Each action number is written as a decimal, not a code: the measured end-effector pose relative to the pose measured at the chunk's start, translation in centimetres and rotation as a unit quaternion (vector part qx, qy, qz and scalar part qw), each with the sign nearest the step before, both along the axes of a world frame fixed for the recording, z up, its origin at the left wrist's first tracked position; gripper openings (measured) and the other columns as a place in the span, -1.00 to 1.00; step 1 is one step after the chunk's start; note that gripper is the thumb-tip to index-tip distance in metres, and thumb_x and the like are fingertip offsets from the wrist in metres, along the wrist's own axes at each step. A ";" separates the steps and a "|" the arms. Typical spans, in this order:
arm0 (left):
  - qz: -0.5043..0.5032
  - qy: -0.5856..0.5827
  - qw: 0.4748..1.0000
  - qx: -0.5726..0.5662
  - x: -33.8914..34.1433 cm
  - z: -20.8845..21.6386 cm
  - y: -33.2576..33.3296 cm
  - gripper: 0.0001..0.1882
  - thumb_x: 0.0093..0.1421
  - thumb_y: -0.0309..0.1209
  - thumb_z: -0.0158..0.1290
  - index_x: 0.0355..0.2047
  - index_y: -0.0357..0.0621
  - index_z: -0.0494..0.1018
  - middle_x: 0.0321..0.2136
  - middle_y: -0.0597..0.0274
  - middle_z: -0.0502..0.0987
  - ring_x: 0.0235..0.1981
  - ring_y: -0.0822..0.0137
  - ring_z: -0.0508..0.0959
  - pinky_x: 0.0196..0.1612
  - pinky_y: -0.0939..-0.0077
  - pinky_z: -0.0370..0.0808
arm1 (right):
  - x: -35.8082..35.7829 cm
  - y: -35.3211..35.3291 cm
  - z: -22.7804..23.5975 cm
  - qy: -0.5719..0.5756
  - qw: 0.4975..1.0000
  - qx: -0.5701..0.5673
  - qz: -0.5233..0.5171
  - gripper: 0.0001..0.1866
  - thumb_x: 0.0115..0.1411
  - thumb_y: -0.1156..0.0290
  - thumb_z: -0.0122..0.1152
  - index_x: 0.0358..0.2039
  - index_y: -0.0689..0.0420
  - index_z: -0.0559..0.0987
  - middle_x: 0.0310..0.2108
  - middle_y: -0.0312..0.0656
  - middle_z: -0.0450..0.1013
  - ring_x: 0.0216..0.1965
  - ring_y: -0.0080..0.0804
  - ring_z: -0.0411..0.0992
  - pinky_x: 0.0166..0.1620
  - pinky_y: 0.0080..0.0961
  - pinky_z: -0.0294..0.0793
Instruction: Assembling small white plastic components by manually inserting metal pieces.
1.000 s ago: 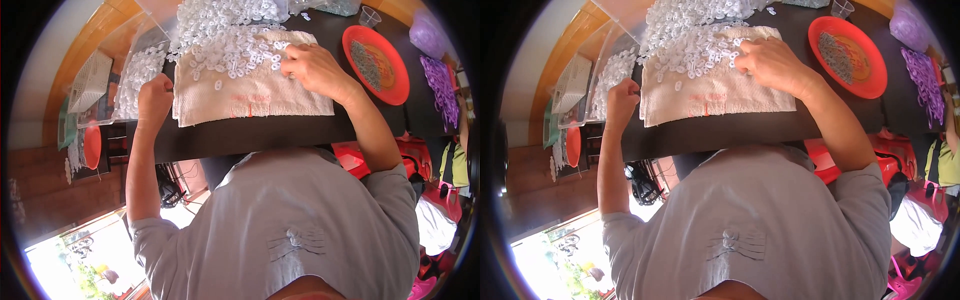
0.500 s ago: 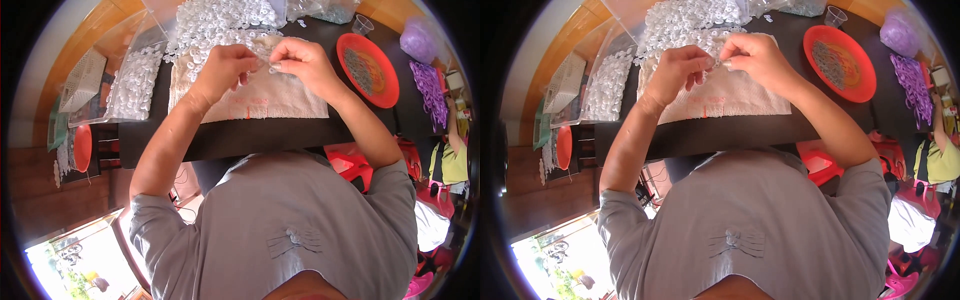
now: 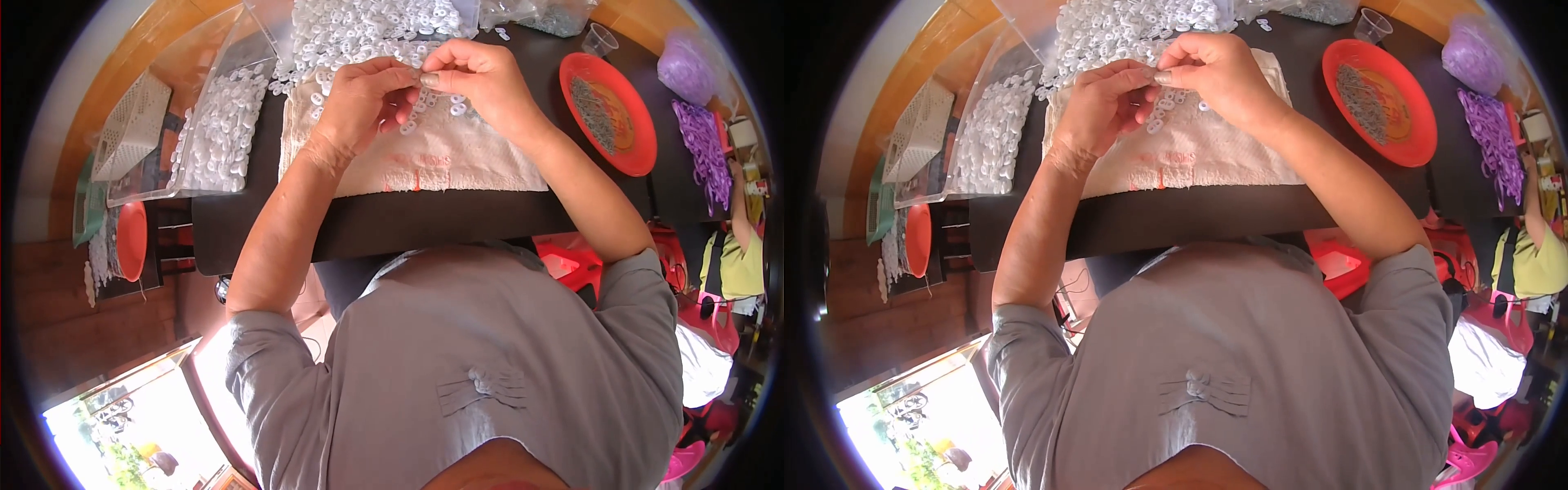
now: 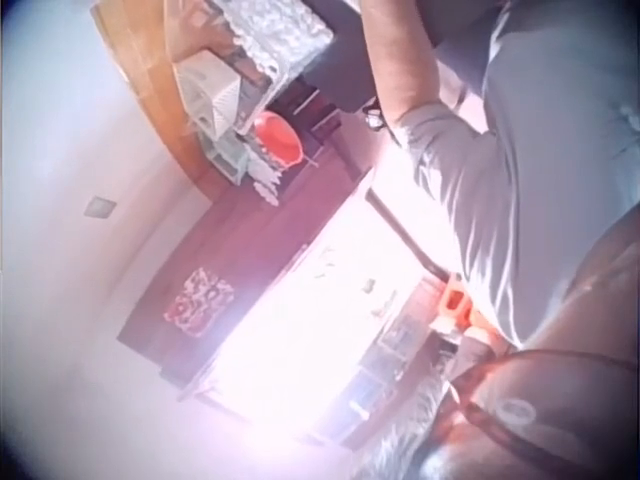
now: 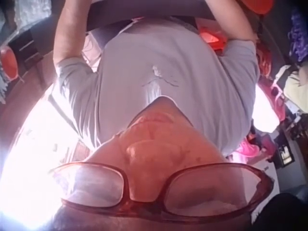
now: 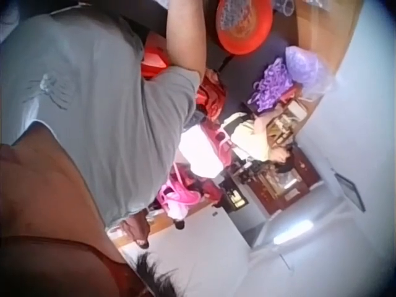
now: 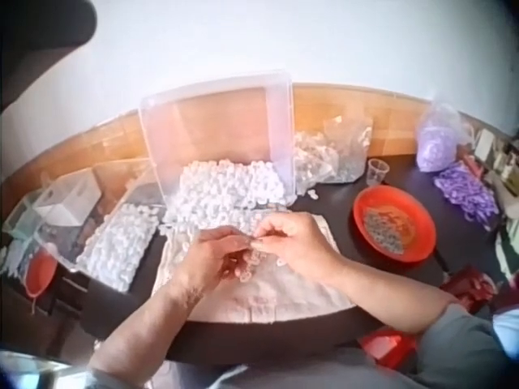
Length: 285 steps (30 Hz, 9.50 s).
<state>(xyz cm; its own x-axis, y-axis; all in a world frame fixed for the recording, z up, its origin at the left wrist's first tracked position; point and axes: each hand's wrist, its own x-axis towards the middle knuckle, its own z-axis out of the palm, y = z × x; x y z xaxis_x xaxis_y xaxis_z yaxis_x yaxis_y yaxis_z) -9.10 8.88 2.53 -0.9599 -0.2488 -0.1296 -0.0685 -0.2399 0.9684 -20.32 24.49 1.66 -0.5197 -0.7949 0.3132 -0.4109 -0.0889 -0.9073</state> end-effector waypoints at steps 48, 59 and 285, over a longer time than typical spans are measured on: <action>0.045 -0.009 0.995 0.087 0.6 0.8 2.7 -0.86 0.24 -0.49 0.01 -0.30 -0.36 0.46 -0.47 0.14 0.53 -0.57 0.42 0.48 -0.62 0.58 0.35 | 0.9 1.0 0.0 -0.044 0.997 -0.053 -0.033 -0.94 0.21 0.52 0.12 -0.32 0.24 0.49 -0.44 -0.37 0.45 -0.40 -0.67 0.38 -0.34 -0.69 0.38; 0.068 0.047 0.988 0.134 0.3 -0.3 3.0 -0.89 0.21 -0.58 0.02 -0.28 -0.41 0.46 -0.43 0.06 0.57 -0.53 0.36 0.54 -0.55 0.55 0.45 | 1.2 0.8 0.2 -0.085 0.992 -0.080 -0.041 -0.94 0.19 0.56 0.10 -0.31 0.24 0.50 -0.45 -0.36 0.44 -0.40 -0.66 0.38 -0.34 -0.68 0.37; 0.170 0.075 0.983 -0.006 0.1 -1.6 3.4 -0.92 0.25 -0.49 -0.03 -0.31 -0.24 0.40 -0.51 0.24 0.44 -0.58 0.43 0.40 -0.58 0.60 0.28 | 24.5 2.8 7.3 0.003 0.911 -0.083 0.403 -0.83 0.00 0.51 0.11 -0.36 0.25 0.56 -0.50 -0.15 0.47 -0.47 -0.37 0.43 -0.37 -0.43 0.40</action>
<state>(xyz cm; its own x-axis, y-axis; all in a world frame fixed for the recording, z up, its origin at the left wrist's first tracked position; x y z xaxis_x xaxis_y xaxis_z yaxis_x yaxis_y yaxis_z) -9.02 12.33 0.97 -0.8294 -0.5585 0.0121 0.1569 -0.2120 0.9646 4.19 27.29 8.98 0.2140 -0.8590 0.4650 -0.1569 -0.5001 -0.8516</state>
